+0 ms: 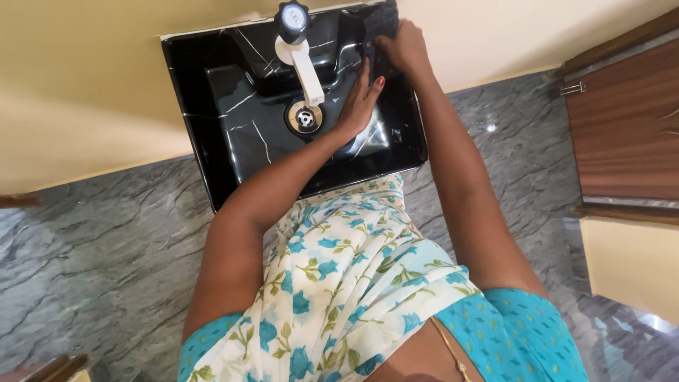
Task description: The person wipes the interior and rim of a black bathroom sink using a dark cloth. The person repeatedly scrubs the basin, faucet, and drain area, occasionally wringing the cloth.
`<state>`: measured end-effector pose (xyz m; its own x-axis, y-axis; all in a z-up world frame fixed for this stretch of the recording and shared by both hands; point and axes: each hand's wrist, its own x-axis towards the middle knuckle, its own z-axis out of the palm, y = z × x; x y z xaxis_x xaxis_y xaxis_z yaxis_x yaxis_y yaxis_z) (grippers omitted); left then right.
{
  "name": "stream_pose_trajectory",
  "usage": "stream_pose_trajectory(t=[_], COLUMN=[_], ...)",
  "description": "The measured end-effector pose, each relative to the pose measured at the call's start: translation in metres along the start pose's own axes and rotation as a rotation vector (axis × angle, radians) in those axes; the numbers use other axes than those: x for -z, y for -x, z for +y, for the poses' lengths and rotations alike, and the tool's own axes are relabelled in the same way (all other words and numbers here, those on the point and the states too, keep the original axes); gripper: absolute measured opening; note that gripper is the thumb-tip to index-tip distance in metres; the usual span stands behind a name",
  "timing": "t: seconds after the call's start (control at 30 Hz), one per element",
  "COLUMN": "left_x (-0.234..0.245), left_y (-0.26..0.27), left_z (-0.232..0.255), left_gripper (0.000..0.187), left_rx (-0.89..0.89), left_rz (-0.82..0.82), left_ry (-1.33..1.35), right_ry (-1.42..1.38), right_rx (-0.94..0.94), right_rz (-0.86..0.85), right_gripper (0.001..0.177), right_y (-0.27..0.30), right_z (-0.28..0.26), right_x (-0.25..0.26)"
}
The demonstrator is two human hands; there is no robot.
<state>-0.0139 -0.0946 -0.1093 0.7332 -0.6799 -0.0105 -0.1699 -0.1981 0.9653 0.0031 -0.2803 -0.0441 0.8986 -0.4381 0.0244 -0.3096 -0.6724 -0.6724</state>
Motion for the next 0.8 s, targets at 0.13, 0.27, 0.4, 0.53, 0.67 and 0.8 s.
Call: stream_pose_trajectory(t=[0.13,0.27,0.4,0.53,0.67,0.8], left_x=[0.002,-0.003,-0.007,-0.010,-0.009,-0.002], left_y=[0.000,-0.002,-0.005,-0.009,-0.008,-0.009], left_z=[-0.003,-0.005,-0.006,-0.004,0.000,0.004], left_gripper=[0.089,0.087,0.087,0.086,0.087,0.089], left_rx=[0.018,0.009,0.066,0.042,0.064,0.100], left_rz=[-0.011,0.015,0.009,0.046,0.044,-0.008], left_ry=[0.033,0.046,0.040,0.012,0.047,0.067], right_ry=[0.071,0.086,0.143,0.184,0.215,0.190], right_rx=[0.022,-0.015,-0.254,-0.160,-0.044,0.008], right_rz=[-0.045,-0.117,-0.215,-0.090,-0.049,-0.026], right_gripper=[0.036,0.035,0.045,0.084,0.105,0.078], right_y=[0.065,0.150,0.199,0.186,0.126,0.052], right_z=[-0.006,-0.006,-0.008,-0.018,-0.021,-0.016], right_x=[0.019,0.038,0.048,0.035,0.019,0.006])
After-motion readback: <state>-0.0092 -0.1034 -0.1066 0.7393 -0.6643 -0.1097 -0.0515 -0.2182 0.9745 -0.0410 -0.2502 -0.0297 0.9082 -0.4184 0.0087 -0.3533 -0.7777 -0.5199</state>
